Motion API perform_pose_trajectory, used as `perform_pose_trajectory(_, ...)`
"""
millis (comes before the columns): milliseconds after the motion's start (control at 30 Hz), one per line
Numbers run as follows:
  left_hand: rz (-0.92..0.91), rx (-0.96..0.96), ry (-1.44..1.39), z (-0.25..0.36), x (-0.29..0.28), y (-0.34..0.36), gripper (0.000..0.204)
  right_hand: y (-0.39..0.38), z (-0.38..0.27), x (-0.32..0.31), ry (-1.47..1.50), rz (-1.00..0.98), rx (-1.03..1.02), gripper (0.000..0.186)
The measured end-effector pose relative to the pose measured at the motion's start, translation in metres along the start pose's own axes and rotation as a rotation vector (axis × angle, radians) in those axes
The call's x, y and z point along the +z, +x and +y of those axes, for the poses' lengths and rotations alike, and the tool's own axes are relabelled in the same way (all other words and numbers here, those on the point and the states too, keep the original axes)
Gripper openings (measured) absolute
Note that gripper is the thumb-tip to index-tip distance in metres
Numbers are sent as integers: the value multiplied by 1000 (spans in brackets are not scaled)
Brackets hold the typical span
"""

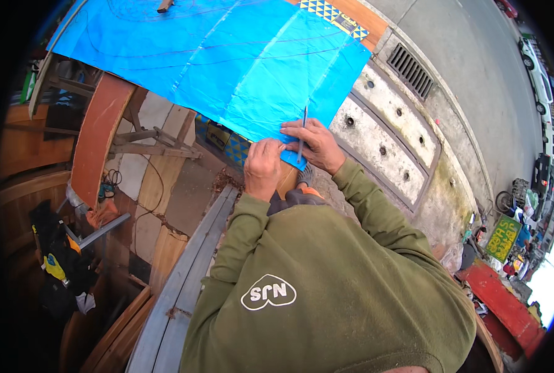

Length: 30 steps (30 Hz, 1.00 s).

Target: The person draws a pattern on a blue plastic sheet using a pen, periodically using a hammer and a wooden block to flatten or secure the sheet on a wooden board.

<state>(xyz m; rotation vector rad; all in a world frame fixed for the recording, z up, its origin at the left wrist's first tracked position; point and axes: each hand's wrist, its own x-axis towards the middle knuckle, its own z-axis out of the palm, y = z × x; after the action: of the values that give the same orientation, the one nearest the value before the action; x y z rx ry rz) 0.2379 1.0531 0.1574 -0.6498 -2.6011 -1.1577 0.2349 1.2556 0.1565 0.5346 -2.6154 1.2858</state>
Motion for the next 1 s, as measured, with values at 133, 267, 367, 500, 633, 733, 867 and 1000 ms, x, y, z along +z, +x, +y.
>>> perform_pose_trajectory(133,-15,-6,-21,1,-2,-3,13,0,1,-7,47,-60,-40,46)
perform_pose_trajectory(267,28,-63,-6,14,-1,-3,17,11,-7,-22,295,-95,277,51)
perform_pose_trajectory(367,52,-71,30,19,-1,-11,23,16,-17,-29,503,9,459,47)
perform_pose_trajectory(500,79,-36,81,17,-5,-13,25,29,-22,-31,89,207,156,39)
perform_pose_trajectory(633,75,-72,22,13,-12,-12,24,75,-18,-18,-9,276,33,30)
perform_pose_trajectory(733,30,-86,-16,5,-19,-10,22,156,-27,5,448,185,323,24)
perform_pose_trajectory(867,-98,-148,-179,-2,-24,3,22,300,10,64,478,187,281,26)
perform_pose_trajectory(1000,-182,-131,-287,-16,-31,16,22,427,22,126,122,190,337,37)
